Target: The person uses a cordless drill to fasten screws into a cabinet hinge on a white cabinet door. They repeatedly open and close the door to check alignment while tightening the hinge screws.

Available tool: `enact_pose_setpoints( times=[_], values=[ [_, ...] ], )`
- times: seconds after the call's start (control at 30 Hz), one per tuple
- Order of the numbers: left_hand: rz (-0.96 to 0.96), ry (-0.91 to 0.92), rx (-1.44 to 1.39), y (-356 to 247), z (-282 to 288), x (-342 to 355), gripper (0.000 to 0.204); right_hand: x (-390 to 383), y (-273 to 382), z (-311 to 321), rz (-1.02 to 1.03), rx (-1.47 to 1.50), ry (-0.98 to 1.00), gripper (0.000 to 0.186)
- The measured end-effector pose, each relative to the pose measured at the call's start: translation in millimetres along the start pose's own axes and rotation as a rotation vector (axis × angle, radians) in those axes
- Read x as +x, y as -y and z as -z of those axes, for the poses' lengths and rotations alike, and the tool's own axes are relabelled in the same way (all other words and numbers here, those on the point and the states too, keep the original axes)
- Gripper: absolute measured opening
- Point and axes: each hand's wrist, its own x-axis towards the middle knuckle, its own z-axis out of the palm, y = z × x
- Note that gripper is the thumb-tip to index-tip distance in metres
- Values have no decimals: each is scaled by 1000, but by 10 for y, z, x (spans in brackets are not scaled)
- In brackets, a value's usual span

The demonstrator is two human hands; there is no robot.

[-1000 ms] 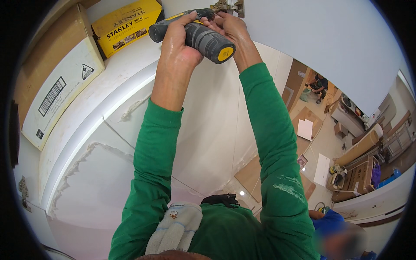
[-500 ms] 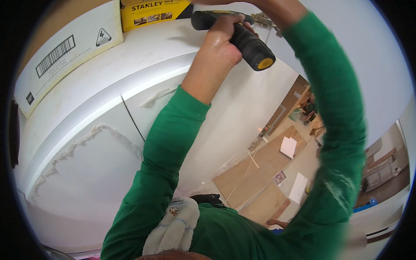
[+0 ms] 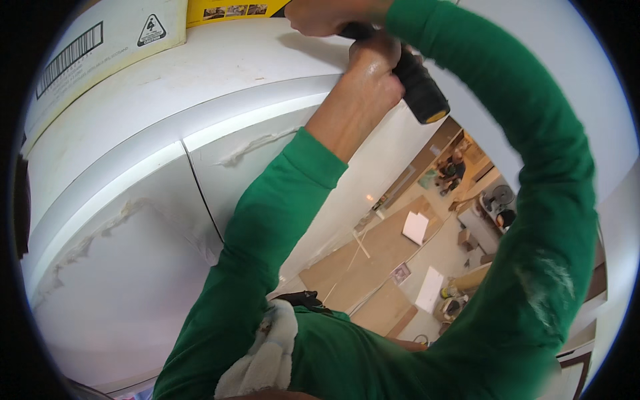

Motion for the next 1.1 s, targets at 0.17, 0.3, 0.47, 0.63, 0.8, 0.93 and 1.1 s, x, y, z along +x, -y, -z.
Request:
enact_pose_setpoints(
  times=[0.17, 0.3, 0.47, 0.63, 0.8, 0.93, 1.1],
  values=[
    [40, -74, 61, -4, 45, 10, 13, -67, -178, 144, 186, 218, -117, 50],
    [63, -67, 103, -76, 77, -18, 16, -571, -645, 452, 262, 374, -625, 46],
    [28, -69, -3, -309, 32, -214, 25, -1522, -1011, 207, -69, 429, -1020, 45],
    [-108, 41, 33, -668, 60, -517, 25, -1562, -1051, -649, -216, -64, -752, 50],
    [-279, 64, 83, -859, 108, -685, 39, -1086, -1200, -1179, -105, -97, -486, 31],
    [-291, 135, 52, -980, 117, -785, 40, -792, -1171, -1385, -86, 207, -405, 28],
    [-307, 216, 65, -1072, 120, -871, 33, -626, -948, -1514, -219, 387, -314, 36]
  ],
)
